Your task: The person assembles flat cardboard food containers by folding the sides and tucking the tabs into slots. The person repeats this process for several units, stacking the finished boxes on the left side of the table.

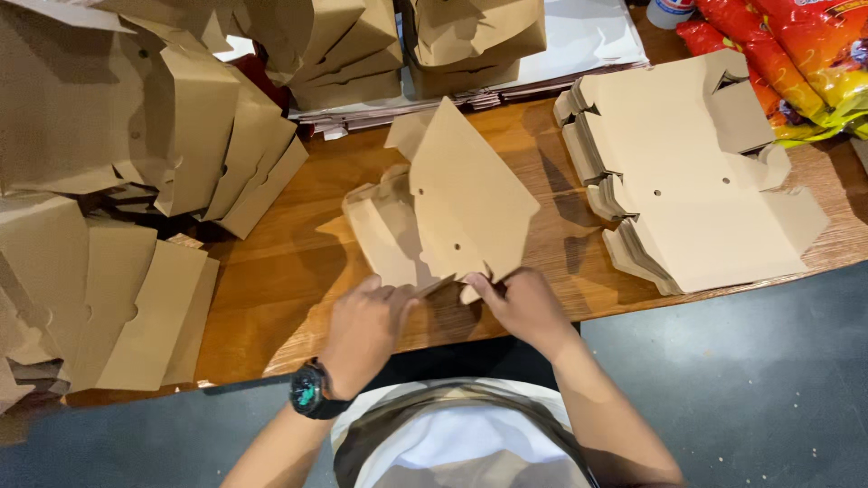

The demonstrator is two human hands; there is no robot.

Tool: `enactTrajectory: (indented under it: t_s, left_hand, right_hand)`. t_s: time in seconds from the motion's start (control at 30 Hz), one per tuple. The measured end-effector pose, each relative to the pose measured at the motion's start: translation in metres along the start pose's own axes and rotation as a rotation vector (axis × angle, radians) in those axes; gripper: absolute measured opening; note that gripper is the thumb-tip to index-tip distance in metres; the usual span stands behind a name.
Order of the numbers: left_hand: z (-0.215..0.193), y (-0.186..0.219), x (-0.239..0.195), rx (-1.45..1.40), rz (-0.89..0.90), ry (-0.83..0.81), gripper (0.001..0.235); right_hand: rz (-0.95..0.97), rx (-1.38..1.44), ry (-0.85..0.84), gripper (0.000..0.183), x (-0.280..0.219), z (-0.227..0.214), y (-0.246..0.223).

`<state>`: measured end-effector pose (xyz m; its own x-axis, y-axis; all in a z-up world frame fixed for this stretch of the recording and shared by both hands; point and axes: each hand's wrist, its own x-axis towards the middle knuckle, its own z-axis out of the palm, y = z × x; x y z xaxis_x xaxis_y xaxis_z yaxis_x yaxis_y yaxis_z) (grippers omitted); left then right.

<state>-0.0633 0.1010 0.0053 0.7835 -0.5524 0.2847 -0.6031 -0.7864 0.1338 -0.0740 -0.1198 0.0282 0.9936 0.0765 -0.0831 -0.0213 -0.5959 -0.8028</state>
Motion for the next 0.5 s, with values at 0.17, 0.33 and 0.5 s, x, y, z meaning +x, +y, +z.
enactTrajectory:
  t_s: [0.17, 0.33, 0.5]
  left_hand:
    - [0.022, 0.015, -0.007, 0.002, -0.032, 0.075, 0.015]
    - [0.042, 0.036, -0.003, 0.009, -0.051, 0.157, 0.013]
    - [0.026, 0.051, 0.006, -0.003, -0.131, 0.198, 0.018]
  right_hand:
    - [0.181, 0.097, -0.057, 0.044, 0.004, 0.003, 0.002]
    - [0.213, 0.211, -0.07, 0.048, 0.002, 0.011, 0.023]
    - [0.202, 0.221, -0.035, 0.042, 0.007, 0.012, 0.036]
